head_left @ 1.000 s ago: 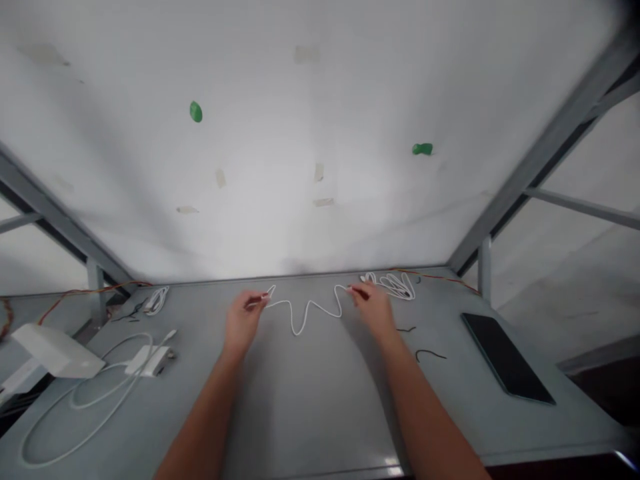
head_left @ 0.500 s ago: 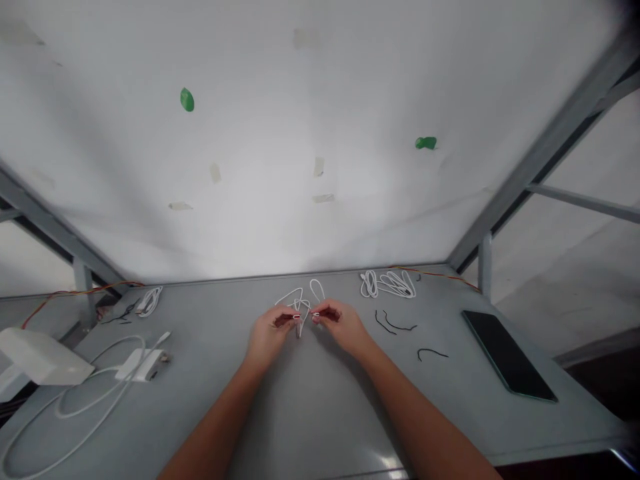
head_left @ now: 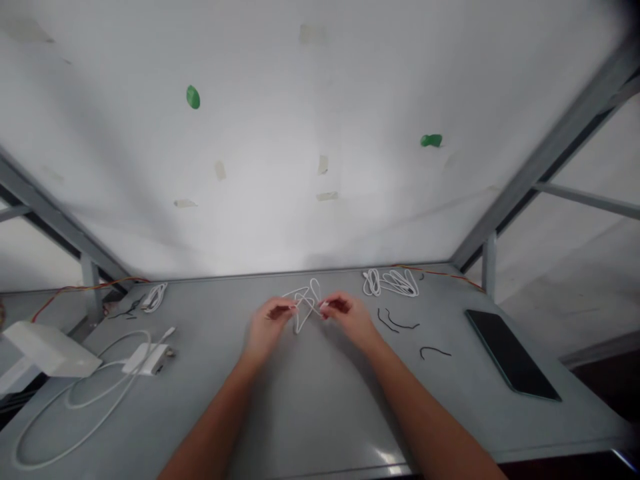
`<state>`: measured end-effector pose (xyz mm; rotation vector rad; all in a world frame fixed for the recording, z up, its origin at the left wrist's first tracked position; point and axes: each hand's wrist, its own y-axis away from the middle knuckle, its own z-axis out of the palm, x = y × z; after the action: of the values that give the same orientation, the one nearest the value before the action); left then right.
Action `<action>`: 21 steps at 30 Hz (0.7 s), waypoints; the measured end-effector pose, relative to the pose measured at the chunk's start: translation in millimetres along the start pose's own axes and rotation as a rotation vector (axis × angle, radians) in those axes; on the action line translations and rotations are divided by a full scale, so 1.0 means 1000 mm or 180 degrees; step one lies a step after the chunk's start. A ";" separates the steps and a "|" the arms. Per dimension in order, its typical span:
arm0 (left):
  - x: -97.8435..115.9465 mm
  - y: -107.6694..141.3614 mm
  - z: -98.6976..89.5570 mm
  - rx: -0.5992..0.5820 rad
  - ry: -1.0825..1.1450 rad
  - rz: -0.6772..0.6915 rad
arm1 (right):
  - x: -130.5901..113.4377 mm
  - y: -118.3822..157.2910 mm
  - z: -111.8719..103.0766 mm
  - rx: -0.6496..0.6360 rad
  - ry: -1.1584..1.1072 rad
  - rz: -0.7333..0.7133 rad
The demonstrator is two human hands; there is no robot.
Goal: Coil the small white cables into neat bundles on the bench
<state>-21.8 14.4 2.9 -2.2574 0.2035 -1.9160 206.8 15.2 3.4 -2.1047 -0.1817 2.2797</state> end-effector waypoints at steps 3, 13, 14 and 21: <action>-0.002 -0.013 -0.038 0.1070 0.0429 -0.0083 | -0.014 -0.007 -0.032 0.0658 -0.0597 -0.0069; -0.027 -0.009 -0.086 0.1268 -0.1870 -0.0796 | 0.005 -0.002 -0.074 0.0323 0.0415 0.1291; -0.028 -0.004 -0.068 0.1148 -0.1858 -0.0739 | 0.010 0.001 -0.063 0.0203 0.0465 0.1410; -0.033 0.030 0.037 0.0031 -0.1546 0.0021 | 0.022 0.014 0.009 -0.0692 -0.0297 0.1429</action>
<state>9.8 -6.4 -41.4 -2.6197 0.1321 -1.3021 196.7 3.1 -19.1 -2.3429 0.0521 2.7193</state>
